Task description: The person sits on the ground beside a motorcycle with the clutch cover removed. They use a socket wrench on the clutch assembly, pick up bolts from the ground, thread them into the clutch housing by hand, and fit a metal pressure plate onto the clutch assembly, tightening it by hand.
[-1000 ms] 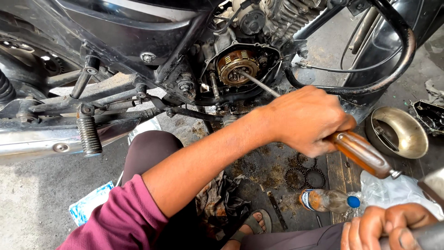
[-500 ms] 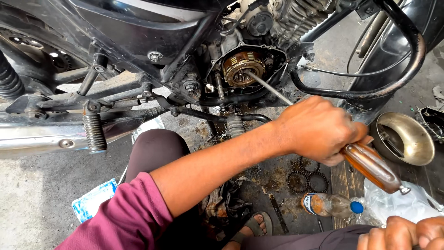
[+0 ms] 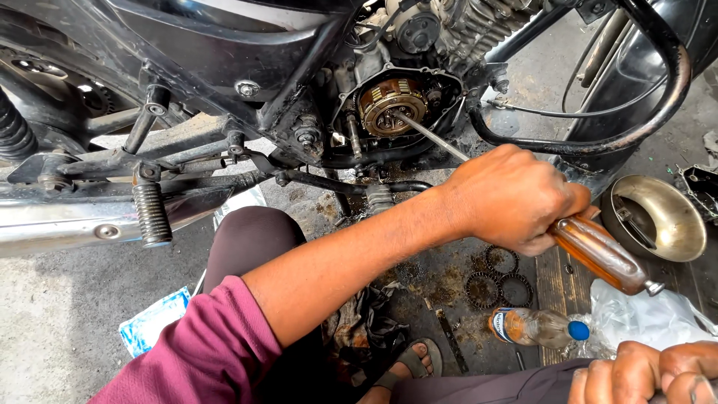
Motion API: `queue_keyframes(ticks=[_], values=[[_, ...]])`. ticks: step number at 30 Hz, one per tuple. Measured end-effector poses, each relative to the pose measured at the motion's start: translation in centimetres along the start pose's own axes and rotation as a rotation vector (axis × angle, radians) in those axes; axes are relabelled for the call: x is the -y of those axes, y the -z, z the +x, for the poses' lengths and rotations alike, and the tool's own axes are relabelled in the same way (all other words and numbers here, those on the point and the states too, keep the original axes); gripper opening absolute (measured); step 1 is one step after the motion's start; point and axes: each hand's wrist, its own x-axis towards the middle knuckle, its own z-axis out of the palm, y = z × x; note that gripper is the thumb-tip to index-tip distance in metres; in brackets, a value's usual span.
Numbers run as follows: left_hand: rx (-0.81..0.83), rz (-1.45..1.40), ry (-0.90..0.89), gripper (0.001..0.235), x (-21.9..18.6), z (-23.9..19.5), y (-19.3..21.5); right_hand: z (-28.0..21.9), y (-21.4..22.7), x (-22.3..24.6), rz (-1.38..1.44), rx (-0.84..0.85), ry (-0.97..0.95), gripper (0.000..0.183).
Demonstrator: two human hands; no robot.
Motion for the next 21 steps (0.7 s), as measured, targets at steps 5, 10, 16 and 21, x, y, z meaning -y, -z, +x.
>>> queue_keyframes(ticks=[5,10,16,21], values=[[-0.003,-0.006,-0.003,0.025,0.3,0.4,-0.2,1.8,-4.2,-0.7,-0.052,0.125,-0.081,0.038],[0.001,0.075,0.002,0.024,0.5,0.3,-0.5,-4.1,14.9,1.0,-0.023,0.118,-0.133,0.033],[-0.037,0.032,0.016,0.024,0.5,0.5,0.1,-6.2,32.9,7.7,-0.104,0.096,-0.132,0.036],[-0.040,0.031,0.017,0.023,0.7,0.5,0.1,4.7,1.7,3.9,-0.191,0.086,-0.131,0.039]])
